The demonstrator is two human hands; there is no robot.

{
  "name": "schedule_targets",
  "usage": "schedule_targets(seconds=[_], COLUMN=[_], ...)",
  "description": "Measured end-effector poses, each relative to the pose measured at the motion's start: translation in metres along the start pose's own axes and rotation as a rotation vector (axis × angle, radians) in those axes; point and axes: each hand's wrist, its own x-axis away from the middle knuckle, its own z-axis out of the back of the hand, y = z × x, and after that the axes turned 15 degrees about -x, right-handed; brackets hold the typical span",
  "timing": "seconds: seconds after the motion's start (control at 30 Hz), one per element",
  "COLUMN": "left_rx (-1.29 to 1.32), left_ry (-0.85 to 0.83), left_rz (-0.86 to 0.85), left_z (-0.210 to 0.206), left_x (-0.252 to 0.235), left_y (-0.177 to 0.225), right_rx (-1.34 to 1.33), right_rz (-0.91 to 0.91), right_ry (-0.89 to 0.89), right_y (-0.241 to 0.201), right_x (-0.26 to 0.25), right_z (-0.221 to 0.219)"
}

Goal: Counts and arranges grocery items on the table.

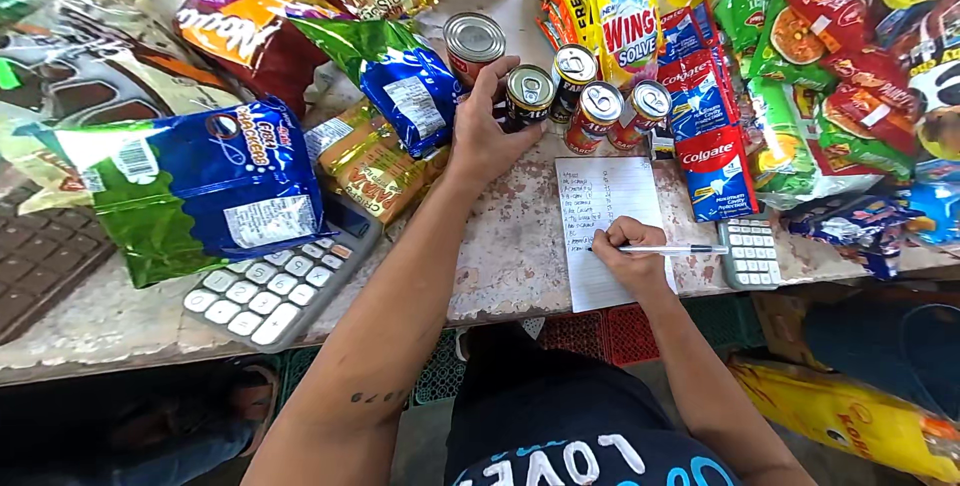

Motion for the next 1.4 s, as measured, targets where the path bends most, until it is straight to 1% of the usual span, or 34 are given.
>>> schedule_targets(seconds=[0.27, 0.37, 0.5, 0.57, 0.73, 0.87, 1.13, 1.27, 1.4], left_rx=[0.013, 0.008, 0.000, 0.001, -0.005, -0.007, -0.009, -0.005, -0.004], left_ry=[0.012, 0.003, -0.006, -0.008, -0.010, -0.004, -0.006, -0.005, -0.013], left_rz=[-0.016, -0.005, 0.015, 0.018, 0.022, 0.019, 0.027, 0.008, 0.010], left_z=[-0.001, -0.001, -0.001, -0.001, 0.000, 0.000, -0.001, 0.000, 0.000], left_x=[0.000, 0.000, 0.000, 0.001, 0.000, 0.000, 0.000, 0.000, 0.001], left_y=[-0.002, -0.002, -0.003, -0.001, -0.001, 0.000, 0.000, 0.000, 0.000], right_rx=[0.055, 0.042, 0.045, 0.026, 0.078, 0.099, 0.071, 0.075, 0.120], right_rz=[-0.001, 0.022, -0.001, -0.025, -0.066, -0.033, -0.028, -0.033, 0.000], right_ry=[0.052, 0.029, -0.008, -0.003, 0.103, 0.078, 0.027, 0.045, 0.059], right_y=[-0.002, -0.001, 0.001, 0.000, 0.001, 0.002, 0.002, 0.000, 0.001], right_x=[0.000, -0.001, 0.000, -0.001, -0.005, -0.003, -0.002, -0.003, -0.003], right_z=[-0.002, -0.001, 0.000, 0.008, 0.036, 0.034, 0.032, 0.032, 0.030])
